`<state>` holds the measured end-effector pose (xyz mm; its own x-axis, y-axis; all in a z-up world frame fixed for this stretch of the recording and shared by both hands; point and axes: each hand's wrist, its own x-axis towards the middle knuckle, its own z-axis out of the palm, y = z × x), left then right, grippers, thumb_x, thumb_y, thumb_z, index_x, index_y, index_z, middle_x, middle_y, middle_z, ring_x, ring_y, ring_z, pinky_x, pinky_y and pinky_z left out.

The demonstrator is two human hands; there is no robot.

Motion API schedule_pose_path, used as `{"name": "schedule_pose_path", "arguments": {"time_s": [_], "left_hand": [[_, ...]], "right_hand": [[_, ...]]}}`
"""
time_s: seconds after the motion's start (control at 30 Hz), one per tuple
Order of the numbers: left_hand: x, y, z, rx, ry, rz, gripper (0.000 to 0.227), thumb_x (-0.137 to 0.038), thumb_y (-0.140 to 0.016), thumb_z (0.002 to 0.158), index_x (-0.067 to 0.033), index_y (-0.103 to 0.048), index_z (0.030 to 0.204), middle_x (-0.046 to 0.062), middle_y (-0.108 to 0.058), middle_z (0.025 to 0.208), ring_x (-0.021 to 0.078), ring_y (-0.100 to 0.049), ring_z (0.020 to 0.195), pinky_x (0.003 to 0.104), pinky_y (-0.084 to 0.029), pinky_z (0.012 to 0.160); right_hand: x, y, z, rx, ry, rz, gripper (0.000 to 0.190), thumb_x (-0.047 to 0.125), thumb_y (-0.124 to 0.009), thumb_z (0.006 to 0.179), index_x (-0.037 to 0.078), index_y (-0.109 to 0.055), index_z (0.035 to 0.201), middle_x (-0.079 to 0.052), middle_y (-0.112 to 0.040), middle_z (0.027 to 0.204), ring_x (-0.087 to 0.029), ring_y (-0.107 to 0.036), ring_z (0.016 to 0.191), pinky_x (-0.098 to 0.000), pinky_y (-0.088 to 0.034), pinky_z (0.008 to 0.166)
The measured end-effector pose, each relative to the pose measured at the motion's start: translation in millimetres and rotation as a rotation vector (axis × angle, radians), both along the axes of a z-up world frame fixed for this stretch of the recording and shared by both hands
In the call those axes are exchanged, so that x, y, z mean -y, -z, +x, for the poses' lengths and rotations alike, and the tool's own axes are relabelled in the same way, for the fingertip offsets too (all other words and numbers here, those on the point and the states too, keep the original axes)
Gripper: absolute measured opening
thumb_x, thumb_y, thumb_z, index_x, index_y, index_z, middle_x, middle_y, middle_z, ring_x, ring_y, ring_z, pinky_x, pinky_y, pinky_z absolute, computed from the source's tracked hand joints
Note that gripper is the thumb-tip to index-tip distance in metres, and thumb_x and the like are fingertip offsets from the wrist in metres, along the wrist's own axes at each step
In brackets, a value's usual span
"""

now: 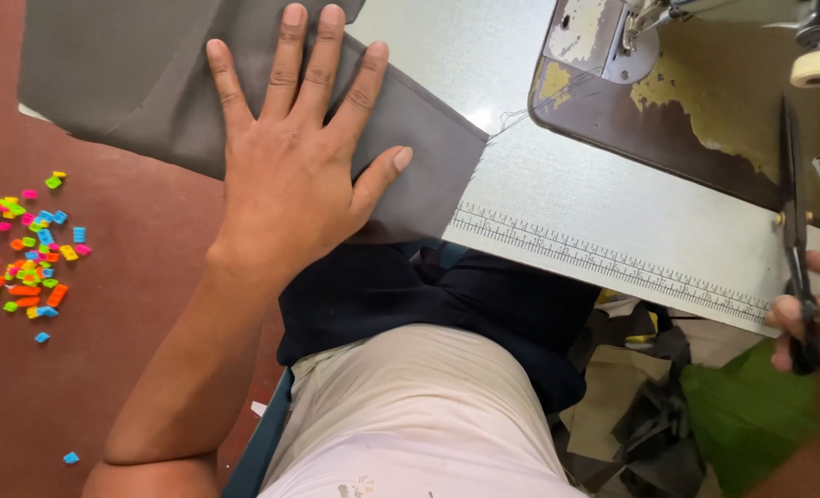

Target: Sewing grey fabric pieces together using an industrial sewing machine and trimming edges with scissors.

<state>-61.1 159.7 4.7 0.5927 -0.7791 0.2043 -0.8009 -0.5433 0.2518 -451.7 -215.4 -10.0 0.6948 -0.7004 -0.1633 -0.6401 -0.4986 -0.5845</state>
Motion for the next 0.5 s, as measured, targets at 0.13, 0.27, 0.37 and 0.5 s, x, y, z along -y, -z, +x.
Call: {"name": "schedule_pose_path", "arguments": {"time_s": [0.13, 0.27, 0.37, 0.5], "left_hand": [[-1, -1, -11, -0.065, -0.078, 0.011, 0.074, -0.053, -0.058, 0.110, -0.0097, -0.038, 0.167, 0.022, -0.019, 0.169, 0.0416, -0.009, 0.154, 0.084, -0.002, 0.112], [-4, -2, -20, -0.088, -0.120, 0.051, 0.074, -0.054, -0.060, 0.114, -0.0124, -0.033, 0.168, 0.022, -0.017, 0.169, 0.0409, -0.008, 0.155, 0.084, -0.002, 0.113], [-3, 0, -24, -0.064, -0.131, 0.022, 0.078, -0.053, -0.070, 0.113, -0.0118, -0.033, 0.168, 0.022, -0.020, 0.169, 0.0429, -0.012, 0.155, 0.084, -0.003, 0.113], [-3, 1, -28, -0.061, -0.166, 0.058, 0.077, -0.055, -0.065, 0.115, -0.0143, -0.027, 0.169, 0.021, -0.017, 0.171, 0.0421, -0.010, 0.156, 0.084, -0.003, 0.113]], "right_hand": [[-92, -36, 32, 0.465, 0.072, 0.574, 0.060, 0.047, -0.063, 0.102, 0.012, -0.046, 0.147, -0.003, -0.061, 0.079, 0.000, -0.058, 0.039, -0.0078, -0.038, 0.027], [-153, -35, 57, 0.506, 0.029, 1.297, 0.097, 0.057, -0.101, 0.095, 0.004, -0.039, 0.147, -0.013, -0.057, 0.075, -0.019, -0.055, 0.049, -0.0270, -0.045, 0.037], [-188, -18, 77, 0.498, 0.006, 1.474, 0.094, 0.050, -0.093, 0.091, 0.001, -0.035, 0.146, -0.017, -0.050, 0.068, -0.031, -0.058, 0.070, -0.0253, -0.049, 0.033], [-216, -14, 116, 0.703, -0.014, 1.379, 0.079, 0.038, -0.082, 0.096, -0.005, -0.038, 0.146, -0.015, -0.051, 0.069, -0.022, -0.054, 0.050, -0.0370, -0.055, 0.068]]}}
